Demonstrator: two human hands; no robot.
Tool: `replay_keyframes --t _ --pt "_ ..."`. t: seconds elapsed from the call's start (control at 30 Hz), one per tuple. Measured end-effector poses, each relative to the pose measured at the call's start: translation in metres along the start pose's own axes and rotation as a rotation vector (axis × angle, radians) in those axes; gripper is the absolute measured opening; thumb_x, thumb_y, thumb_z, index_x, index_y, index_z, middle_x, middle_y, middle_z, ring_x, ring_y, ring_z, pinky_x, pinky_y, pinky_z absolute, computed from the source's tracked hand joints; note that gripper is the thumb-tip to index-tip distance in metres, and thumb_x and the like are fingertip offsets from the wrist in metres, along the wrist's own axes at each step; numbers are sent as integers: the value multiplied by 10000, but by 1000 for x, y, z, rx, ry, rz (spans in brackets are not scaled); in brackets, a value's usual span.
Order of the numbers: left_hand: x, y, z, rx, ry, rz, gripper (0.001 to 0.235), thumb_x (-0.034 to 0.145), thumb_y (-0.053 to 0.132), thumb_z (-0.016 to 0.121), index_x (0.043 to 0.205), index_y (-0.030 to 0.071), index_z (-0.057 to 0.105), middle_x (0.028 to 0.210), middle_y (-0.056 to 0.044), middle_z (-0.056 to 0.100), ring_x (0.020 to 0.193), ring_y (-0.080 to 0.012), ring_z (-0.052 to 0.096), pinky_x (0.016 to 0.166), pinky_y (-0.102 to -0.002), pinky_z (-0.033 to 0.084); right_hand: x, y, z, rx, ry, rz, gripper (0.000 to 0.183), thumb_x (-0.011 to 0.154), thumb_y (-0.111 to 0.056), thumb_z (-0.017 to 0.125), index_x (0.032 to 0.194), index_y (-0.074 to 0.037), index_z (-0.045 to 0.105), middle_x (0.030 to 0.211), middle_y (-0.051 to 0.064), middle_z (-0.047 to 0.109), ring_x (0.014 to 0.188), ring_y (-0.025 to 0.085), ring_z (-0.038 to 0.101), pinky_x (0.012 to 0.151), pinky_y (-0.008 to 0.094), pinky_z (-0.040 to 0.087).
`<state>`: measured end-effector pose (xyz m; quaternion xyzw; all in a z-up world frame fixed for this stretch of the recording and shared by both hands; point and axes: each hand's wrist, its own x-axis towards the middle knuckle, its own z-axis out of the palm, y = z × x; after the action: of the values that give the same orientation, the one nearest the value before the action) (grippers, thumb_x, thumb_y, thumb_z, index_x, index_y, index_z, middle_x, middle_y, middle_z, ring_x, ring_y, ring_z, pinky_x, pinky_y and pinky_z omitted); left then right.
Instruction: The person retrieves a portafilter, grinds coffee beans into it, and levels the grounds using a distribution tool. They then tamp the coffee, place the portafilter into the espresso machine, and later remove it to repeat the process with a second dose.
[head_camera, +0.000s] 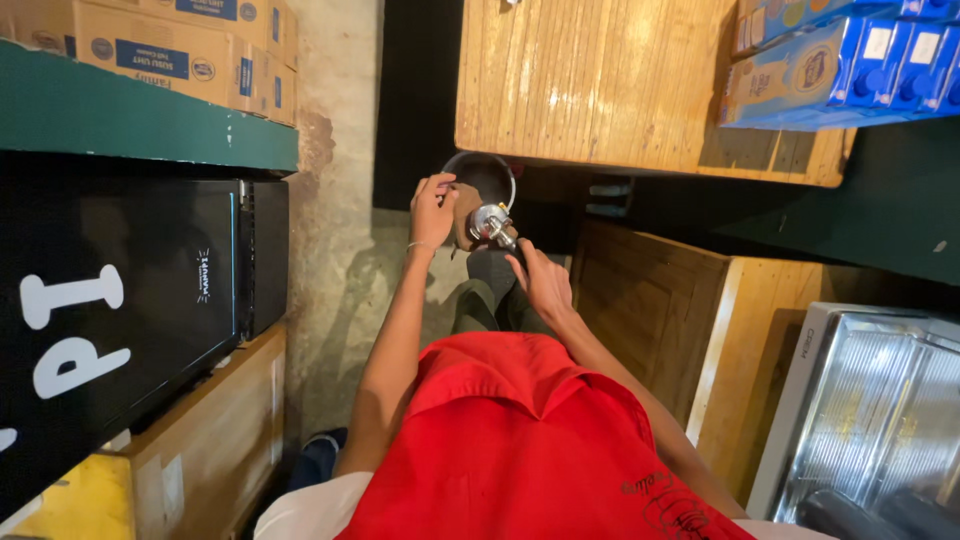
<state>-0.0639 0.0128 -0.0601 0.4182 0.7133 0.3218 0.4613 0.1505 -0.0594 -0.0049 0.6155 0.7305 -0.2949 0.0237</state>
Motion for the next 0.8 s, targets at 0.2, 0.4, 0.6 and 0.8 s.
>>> replay_keyframes --t 0.2,0.4,0.6,0.8 --pt "-27 -14 7 -100 32 44 219 909 17 528 1106 68 607 1021 -168 579 1018 -338 598 897 -425 484 1 -9 -17 118 -30 60 339 955 -461 438 1181 -208 447 859 125 636 805 402 646 716 524 514" --pt "-38 -41 17 -309 104 -104 271 891 27 532 1147 80 603 1033 -154 596 992 -219 596 829 -297 519 8 -19 -13 1235 -237 316 255 971 -224 466 1151 -52 523 540 124 508 354 230 538 309 301 456" --pt "-32 -61 22 -322 66 -143 326 819 80 667 1138 85 600 986 -145 598 913 -208 612 797 -332 544 10 -23 -14 1409 -235 461 293 949 -266 485 834 -8 563 541 136 475 314 212 486 242 315 419" --pt "-22 -67 32 -54 81 -117 305 772 113 726 1054 169 628 865 -65 522 825 -212 625 768 -312 530 12 -8 -5 1226 -223 447 307 969 -278 471 857 -8 567 541 137 479 310 209 490 246 314 425"
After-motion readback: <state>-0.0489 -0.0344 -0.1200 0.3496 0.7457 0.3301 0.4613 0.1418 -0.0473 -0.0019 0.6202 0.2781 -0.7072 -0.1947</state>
